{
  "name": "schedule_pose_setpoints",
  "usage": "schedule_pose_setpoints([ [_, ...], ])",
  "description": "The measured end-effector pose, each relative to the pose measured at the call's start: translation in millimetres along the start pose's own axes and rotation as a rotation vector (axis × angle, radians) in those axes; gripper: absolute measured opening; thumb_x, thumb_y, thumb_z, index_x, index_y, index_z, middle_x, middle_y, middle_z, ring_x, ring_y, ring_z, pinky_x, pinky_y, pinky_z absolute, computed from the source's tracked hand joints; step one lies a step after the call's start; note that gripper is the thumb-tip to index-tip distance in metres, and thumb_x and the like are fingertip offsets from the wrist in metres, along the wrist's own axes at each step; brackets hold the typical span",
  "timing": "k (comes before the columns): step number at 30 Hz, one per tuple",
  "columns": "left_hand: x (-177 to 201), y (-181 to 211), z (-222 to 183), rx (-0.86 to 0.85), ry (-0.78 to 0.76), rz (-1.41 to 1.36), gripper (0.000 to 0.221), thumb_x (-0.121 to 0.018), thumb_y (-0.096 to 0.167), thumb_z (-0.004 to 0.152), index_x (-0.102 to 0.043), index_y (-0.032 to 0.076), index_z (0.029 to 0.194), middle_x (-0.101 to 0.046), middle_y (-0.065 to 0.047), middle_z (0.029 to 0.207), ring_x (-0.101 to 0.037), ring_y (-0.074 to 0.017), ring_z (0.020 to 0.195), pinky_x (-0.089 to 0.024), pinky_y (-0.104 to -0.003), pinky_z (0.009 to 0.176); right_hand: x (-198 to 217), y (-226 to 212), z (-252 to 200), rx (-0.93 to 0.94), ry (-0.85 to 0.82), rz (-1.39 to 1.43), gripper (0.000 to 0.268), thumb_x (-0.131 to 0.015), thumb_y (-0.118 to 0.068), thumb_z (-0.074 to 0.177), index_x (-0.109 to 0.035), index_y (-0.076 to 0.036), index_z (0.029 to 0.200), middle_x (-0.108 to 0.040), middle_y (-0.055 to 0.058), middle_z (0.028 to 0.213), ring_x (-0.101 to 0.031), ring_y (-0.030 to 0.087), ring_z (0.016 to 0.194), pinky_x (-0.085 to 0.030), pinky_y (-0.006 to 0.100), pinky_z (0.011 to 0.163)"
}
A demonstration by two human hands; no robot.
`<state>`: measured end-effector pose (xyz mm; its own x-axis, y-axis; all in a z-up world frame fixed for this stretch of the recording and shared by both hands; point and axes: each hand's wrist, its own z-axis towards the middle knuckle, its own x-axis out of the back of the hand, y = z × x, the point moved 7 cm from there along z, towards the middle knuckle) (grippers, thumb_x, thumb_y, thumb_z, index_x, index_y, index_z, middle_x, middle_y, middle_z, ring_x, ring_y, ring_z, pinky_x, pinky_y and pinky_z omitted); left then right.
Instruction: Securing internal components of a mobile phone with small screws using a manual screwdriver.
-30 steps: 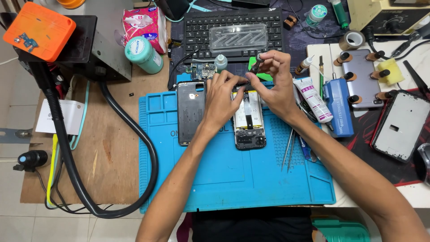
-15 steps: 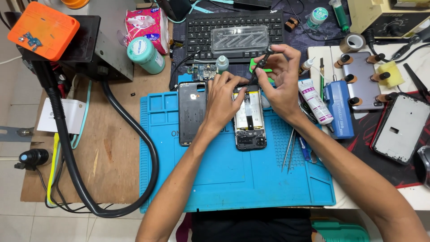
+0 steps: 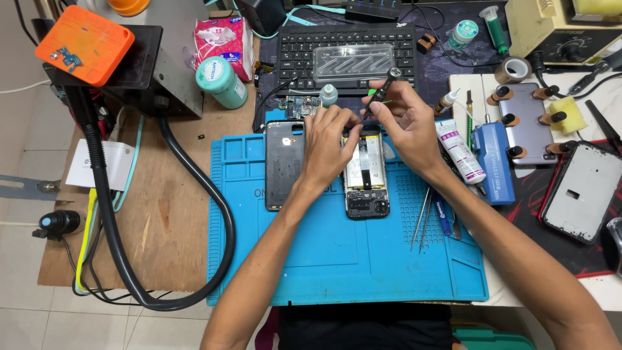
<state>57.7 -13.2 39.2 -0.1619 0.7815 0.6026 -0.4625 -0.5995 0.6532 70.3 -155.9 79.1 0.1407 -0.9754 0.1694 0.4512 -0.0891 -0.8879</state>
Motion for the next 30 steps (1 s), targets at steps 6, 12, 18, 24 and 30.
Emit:
schedule_pose_setpoints([
  [6, 11.1, 0.5, -1.4, 0.004, -0.005, 0.014, 0.005, -0.069, 0.019, 0.095, -0.065, 0.016, 0.094, -0.058, 0.001, 0.085, -0.059, -0.0220, 0.091, -0.038, -0.038, 0.089, -6.1, -4.7, 0.4, -0.041, -0.041, 0.033, 0.027, -0.055, -0.006, 0.109, -0.052, 0.001, 0.135, -0.069, 0.022, 0.116, -0.075, 0.031, 0.097, -0.064, 0.039, 0.083],
  [12, 36.2, -5.6, 2.5, -0.030, -0.080, 0.126, 0.008, -0.071, 0.014, 0.091, -0.063, 0.015, 0.092, -0.054, 0.000, 0.082, -0.058, -0.0235, 0.087, -0.037, -0.040, 0.086, -32.7, -16.9, 1.8, 0.001, -0.063, 0.071, 0.024, -0.053, -0.006, 0.110, -0.049, 0.002, 0.132, -0.066, 0.022, 0.113, -0.074, 0.031, 0.096, -0.063, 0.043, 0.084],
  [18, 72.6, -13.0, -22.9, 0.041, -0.154, 0.150, 0.008, -0.070, 0.014, 0.092, -0.062, 0.016, 0.091, -0.054, 0.000, 0.081, -0.060, -0.0245, 0.088, -0.039, -0.041, 0.089, -66.7, -16.2, -3.5, -0.034, -0.130, 0.100, 0.025, -0.053, -0.009, 0.109, -0.048, 0.002, 0.131, -0.066, 0.020, 0.111, -0.074, 0.030, 0.094, -0.063, 0.042, 0.083],
  [24, 100.0, -21.4, -53.2, 0.114, -0.190, 0.237, 0.007, -0.070, 0.015, 0.094, -0.064, 0.016, 0.091, -0.053, 0.000, 0.080, -0.059, -0.0222, 0.088, -0.038, -0.039, 0.089, -102.5, -16.7, -11.6, -0.071, -0.229, 0.148, 0.026, -0.052, -0.010, 0.108, -0.048, 0.000, 0.132, -0.066, 0.019, 0.111, -0.075, 0.026, 0.089, -0.063, 0.042, 0.082],
  [30, 113.9, -28.4, -66.8, 0.132, -0.185, 0.316, 0.009, -0.074, 0.014, 0.091, -0.066, 0.016, 0.090, -0.052, 0.001, 0.079, -0.059, -0.0213, 0.087, -0.040, -0.040, 0.089, -116.7, -20.7, -12.6, -0.068, -0.287, 0.146, 0.027, -0.051, -0.008, 0.108, -0.048, 0.000, 0.134, -0.066, 0.020, 0.112, -0.077, 0.031, 0.089, -0.064, 0.045, 0.081],
])
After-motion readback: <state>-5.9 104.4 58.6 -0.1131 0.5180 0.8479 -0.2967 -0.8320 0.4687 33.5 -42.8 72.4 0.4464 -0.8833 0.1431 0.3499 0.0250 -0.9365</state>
